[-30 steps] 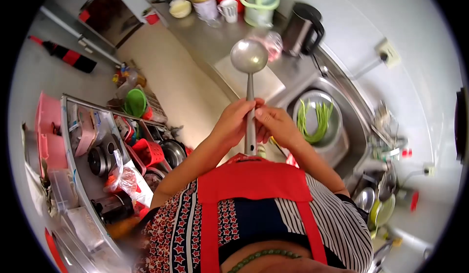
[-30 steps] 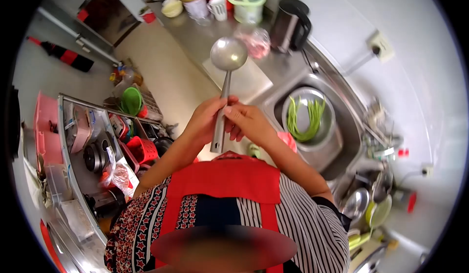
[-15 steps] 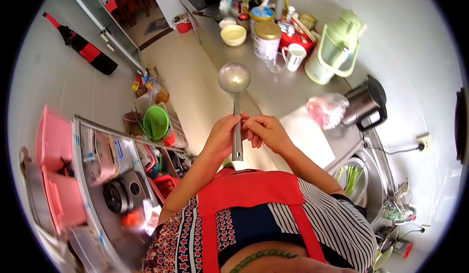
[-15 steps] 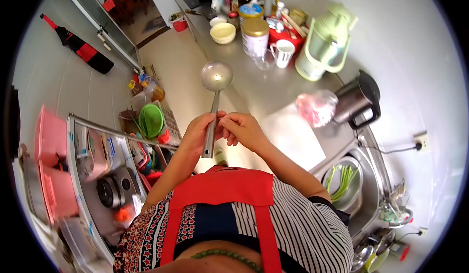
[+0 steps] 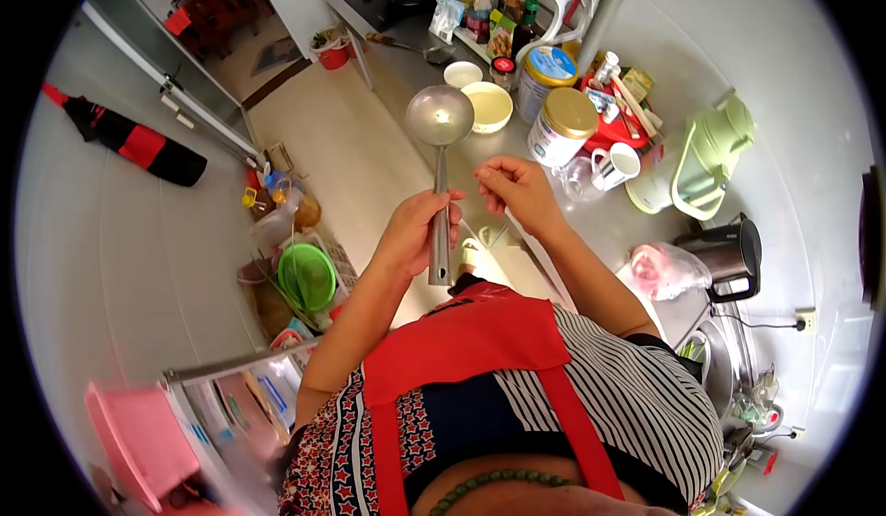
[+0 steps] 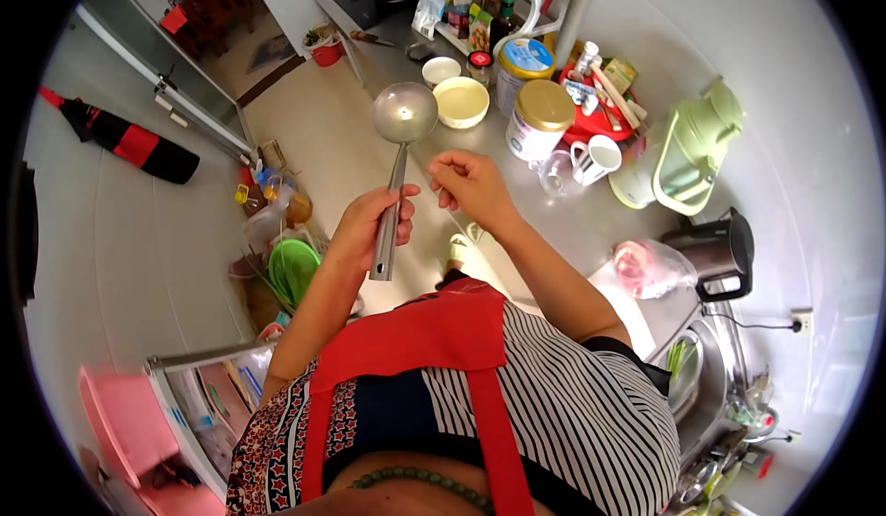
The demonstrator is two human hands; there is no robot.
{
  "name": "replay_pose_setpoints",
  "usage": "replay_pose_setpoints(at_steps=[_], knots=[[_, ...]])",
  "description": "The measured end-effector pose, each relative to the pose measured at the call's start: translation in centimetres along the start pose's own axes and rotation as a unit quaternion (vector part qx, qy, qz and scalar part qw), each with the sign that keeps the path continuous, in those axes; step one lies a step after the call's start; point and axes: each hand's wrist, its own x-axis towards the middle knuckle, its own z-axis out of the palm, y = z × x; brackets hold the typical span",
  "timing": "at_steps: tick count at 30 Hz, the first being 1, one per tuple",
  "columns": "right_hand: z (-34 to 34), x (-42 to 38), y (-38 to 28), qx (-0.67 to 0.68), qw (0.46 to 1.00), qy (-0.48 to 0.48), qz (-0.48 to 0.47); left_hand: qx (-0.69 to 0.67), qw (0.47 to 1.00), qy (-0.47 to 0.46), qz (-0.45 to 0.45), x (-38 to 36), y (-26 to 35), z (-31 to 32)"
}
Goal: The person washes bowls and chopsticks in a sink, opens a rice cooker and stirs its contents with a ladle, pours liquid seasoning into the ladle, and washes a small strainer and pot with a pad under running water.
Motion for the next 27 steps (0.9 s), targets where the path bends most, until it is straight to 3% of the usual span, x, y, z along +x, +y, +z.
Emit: replay_pose_setpoints(at_steps=[6,13,15,18,19,23,27], knots=[[-6.5,14.1,0.2,0.001,0.995,0.075,-0.071,-0.014,0.997,-0.043,-0.06,9.9,7.8,-1.8],[-16.6,30.4,-0.5,-0.122,0.955,0.251,-0.101,0.035,0.992,-0.069,-0.101,21.1,15.0,-2.0],[-19.1,34.4,0.7,-0.187,0.928,0.309,-0.094,0.042,0.989,-0.079,-0.118,23.8,16.8,-1.9],[-21.8,38.4,3.0,-0.429,0.793,0.392,-0.183,0.062,0.983,-0.096,-0.146,27.5,19.2,-2.5],[-21.6,38.5,2.5,-0.407,0.815,0.393,-0.128,0.071,0.98,-0.105,-0.156,28.8,19.9,-2.7],[-20.7,40.4,2.0,-0.453,0.756,0.467,-0.069,0.074,0.961,-0.174,-0.202,33.3,23.0,-4.7],[-20.7,43.0,1.9,-0.531,0.678,0.503,-0.067,0.141,0.935,-0.226,-0.235,36.3,27.4,-7.0]])
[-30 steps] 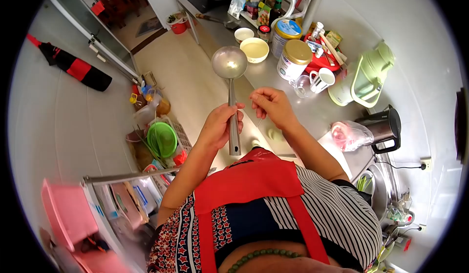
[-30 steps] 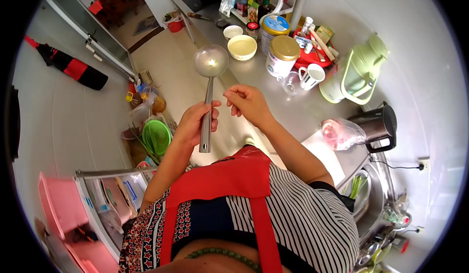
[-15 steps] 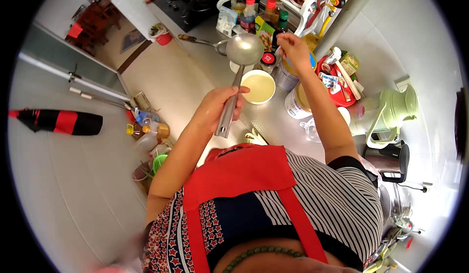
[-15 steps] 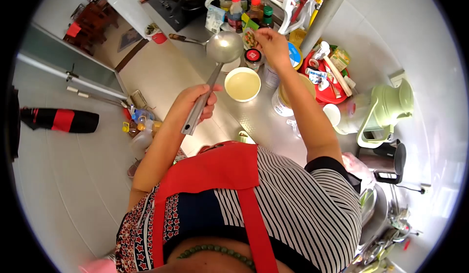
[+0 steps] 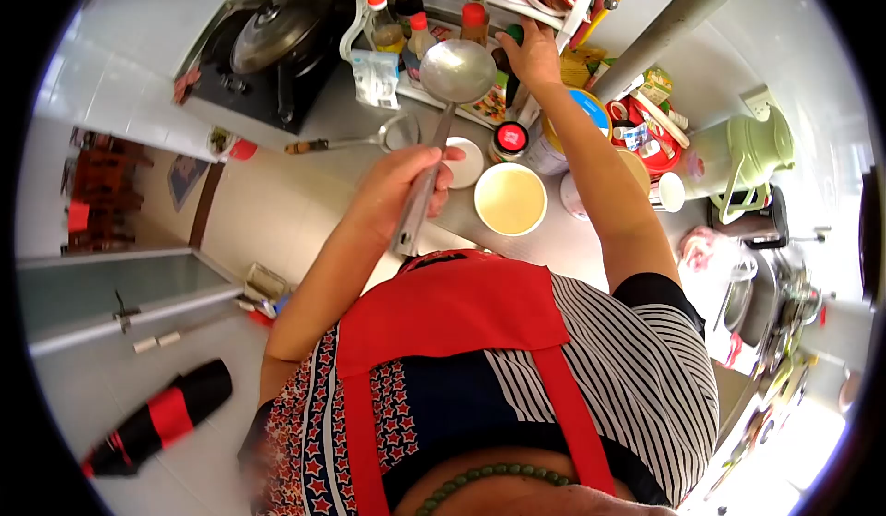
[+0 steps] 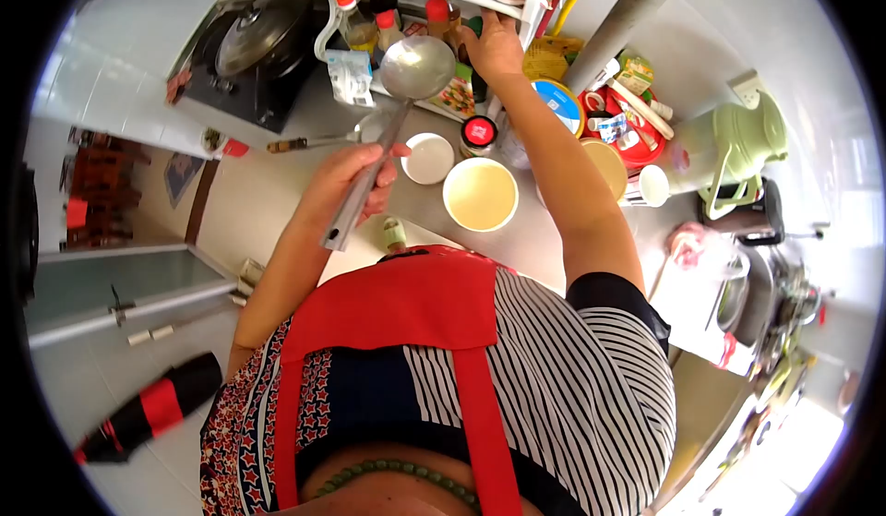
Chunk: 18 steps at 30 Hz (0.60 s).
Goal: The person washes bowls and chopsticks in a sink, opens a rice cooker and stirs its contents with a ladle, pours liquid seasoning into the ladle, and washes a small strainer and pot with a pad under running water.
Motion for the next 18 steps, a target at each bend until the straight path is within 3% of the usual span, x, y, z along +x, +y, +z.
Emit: replay_pose_setpoints(at_steps=[3,12,18], knots=[[0.5,1.1,-0.9,-0.07,0.996,-0.045,0.018,0.01,0.999,-0.039,-0.027,-0.3,2.6,-2.9],[1.2,0.6,-2.1,-0.144,0.988,-0.006,0.059,0.028,0.986,-0.132,-0.095,1.0,6.2,-8.8],[1.8,0.8,-1.9,-0.168,0.985,0.015,0.037,0.001,0.986,-0.133,-0.102,1.8,7.2,-9.4]])
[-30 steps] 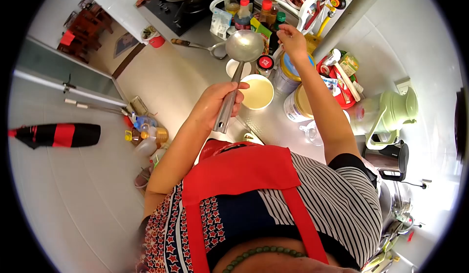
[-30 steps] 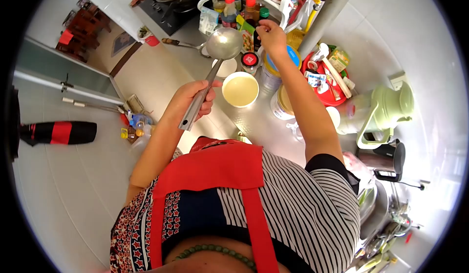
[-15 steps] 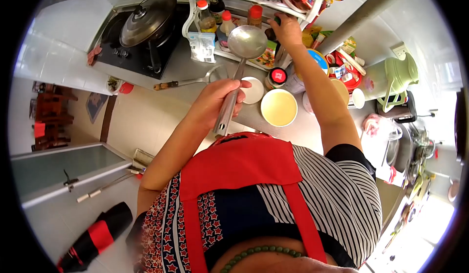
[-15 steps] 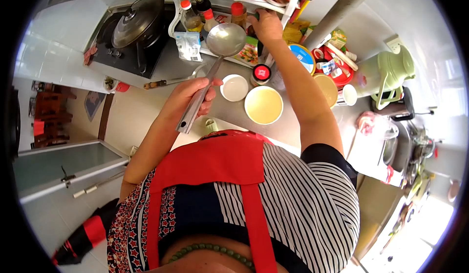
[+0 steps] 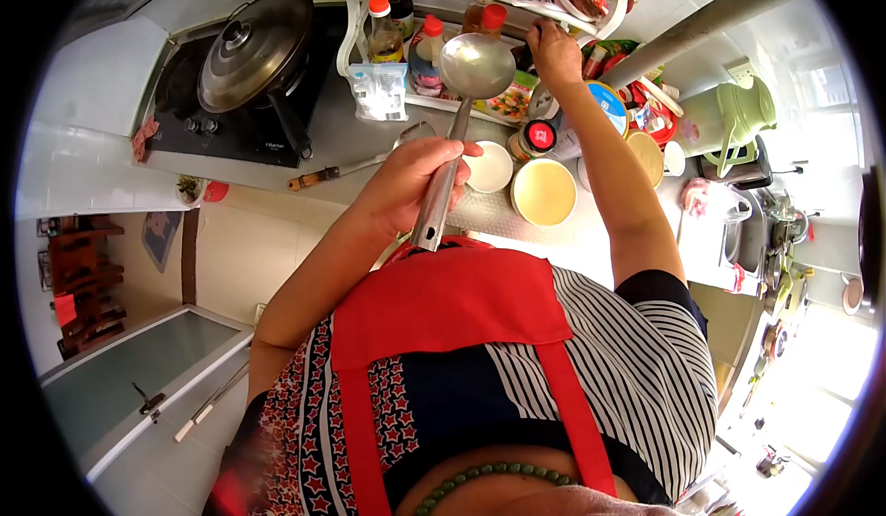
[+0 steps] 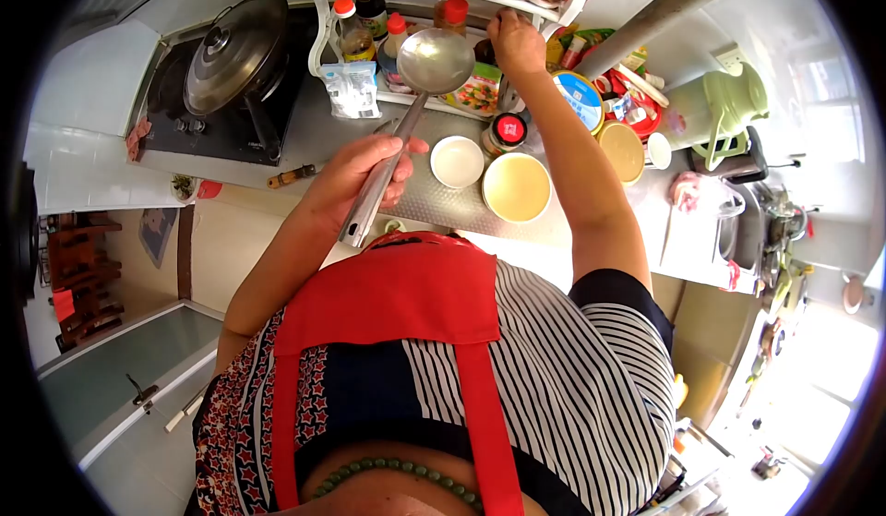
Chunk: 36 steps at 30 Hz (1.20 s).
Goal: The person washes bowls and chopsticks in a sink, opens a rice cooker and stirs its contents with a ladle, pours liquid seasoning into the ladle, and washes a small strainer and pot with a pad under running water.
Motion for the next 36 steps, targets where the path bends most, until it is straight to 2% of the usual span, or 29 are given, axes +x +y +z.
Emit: replay_pose_setpoints(at_steps=[7,11,14,15,17,18,21,22,25,26,28,29,30,33,36], knots=[[-0.1,0.5,0.0,-0.008,1.0,-0.016,0.015,0.02,1.0,-0.006,0.003,0.8,1.1,0.4],[0.0,0.1,0.9,0.093,0.99,0.069,-0.078,0.022,1.0,-0.005,0.002,0.8,1.6,1.1],[-0.2,-0.8,0.5,0.172,0.982,0.017,0.079,0.014,1.0,-0.006,-0.001,1.0,1.6,1.1],[-0.5,-1.3,-0.1,0.257,0.956,0.025,0.142,0.009,1.0,-0.007,-0.001,1.1,1.6,1.1],[-1.2,-1.8,-1.2,0.416,0.87,0.038,0.262,0.011,1.0,0.003,0.005,1.0,1.7,1.4],[-0.5,-1.8,-1.0,0.526,0.798,0.092,0.279,0.012,1.0,0.008,0.008,1.1,1.8,1.4],[0.1,-2.7,-0.3,0.647,0.684,0.074,0.328,-0.017,1.0,0.007,0.0,1.2,1.6,1.2],[0.1,-3.0,-0.4,0.68,0.662,0.062,0.31,-0.011,1.0,0.011,0.004,1.1,1.5,1.3],[-0.1,-3.5,-0.4,0.556,0.806,0.008,0.206,-0.014,1.0,0.018,0.008,0.8,1.8,1.6],[0.0,-3.5,0.4,0.467,0.861,-0.019,0.199,-0.026,1.0,0.016,0.006,0.6,1.8,1.3],[-0.4,-3.1,0.9,0.321,0.922,-0.092,0.196,-0.025,0.999,0.023,0.008,0.3,1.9,1.3],[-0.6,-2.9,1.1,0.244,0.942,-0.127,0.191,-0.011,0.999,0.032,0.012,0.0,1.9,1.6],[-0.1,-2.7,1.0,0.203,0.955,-0.103,0.191,0.001,0.999,0.041,0.015,-0.3,1.9,1.8],[0.2,-1.7,1.1,0.179,0.957,-0.141,0.179,0.025,0.998,0.06,0.026,-0.9,2.1,1.9],[1.5,-1.2,1.3,0.166,0.968,-0.139,0.125,0.033,0.997,0.064,0.022,-1.6,2.2,1.7]])
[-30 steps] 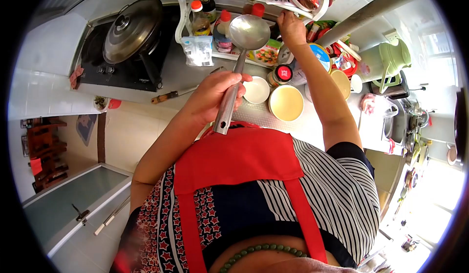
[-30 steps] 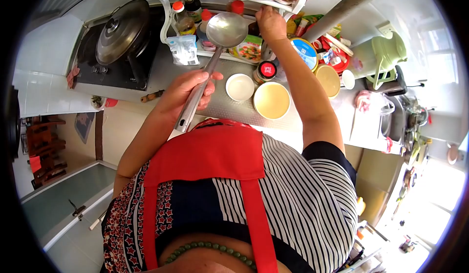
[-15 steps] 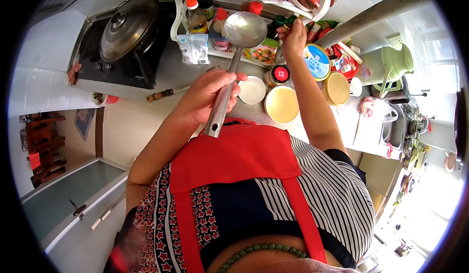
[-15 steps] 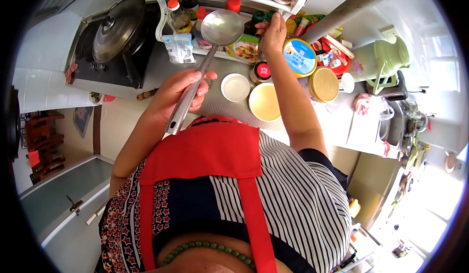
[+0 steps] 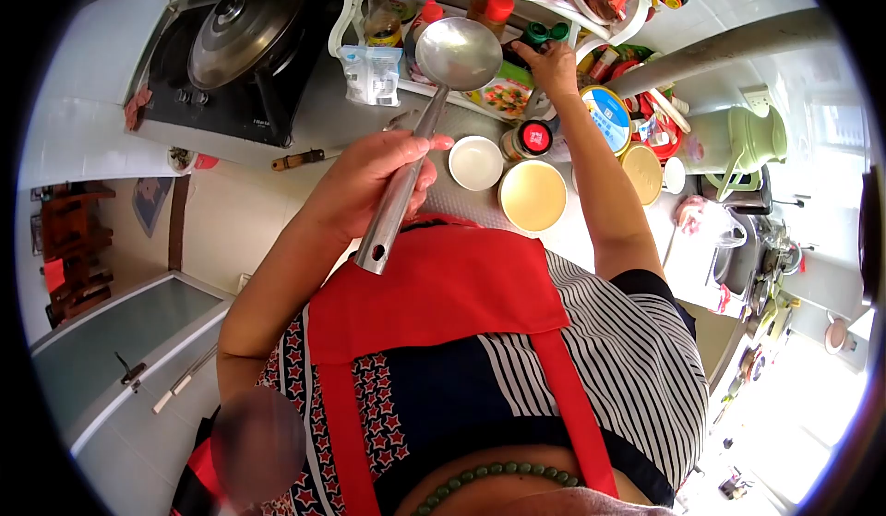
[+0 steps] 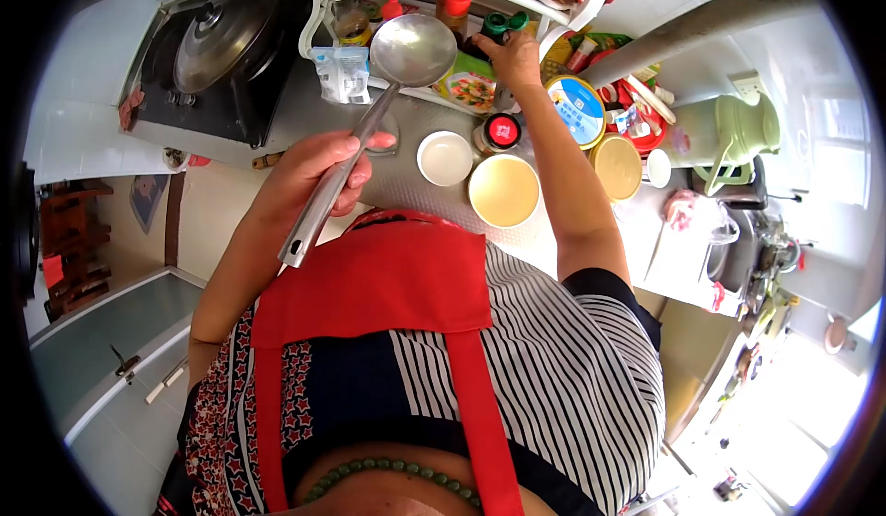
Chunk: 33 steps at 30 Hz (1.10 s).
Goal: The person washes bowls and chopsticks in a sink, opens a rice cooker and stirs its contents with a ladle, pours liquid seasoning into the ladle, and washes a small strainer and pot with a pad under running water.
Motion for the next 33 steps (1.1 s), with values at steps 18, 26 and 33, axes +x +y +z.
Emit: replay_pose_setpoints(at_steps=[18,26,33], knots=[[-8.1,-2.3,-14.9,-0.126,0.926,-0.097,-0.342,0.002,1.0,0.005,0.008,-6.8,2.2,-2.4],[-7.7,-4.5,-18.4,-0.142,0.913,-0.28,-0.26,0.036,0.998,0.05,0.012,-8.9,1.8,-3.7],[-6.5,-5.6,-18.9,-0.214,0.89,-0.323,-0.241,0.022,0.999,0.024,0.014,-9.7,1.4,-5.0]])
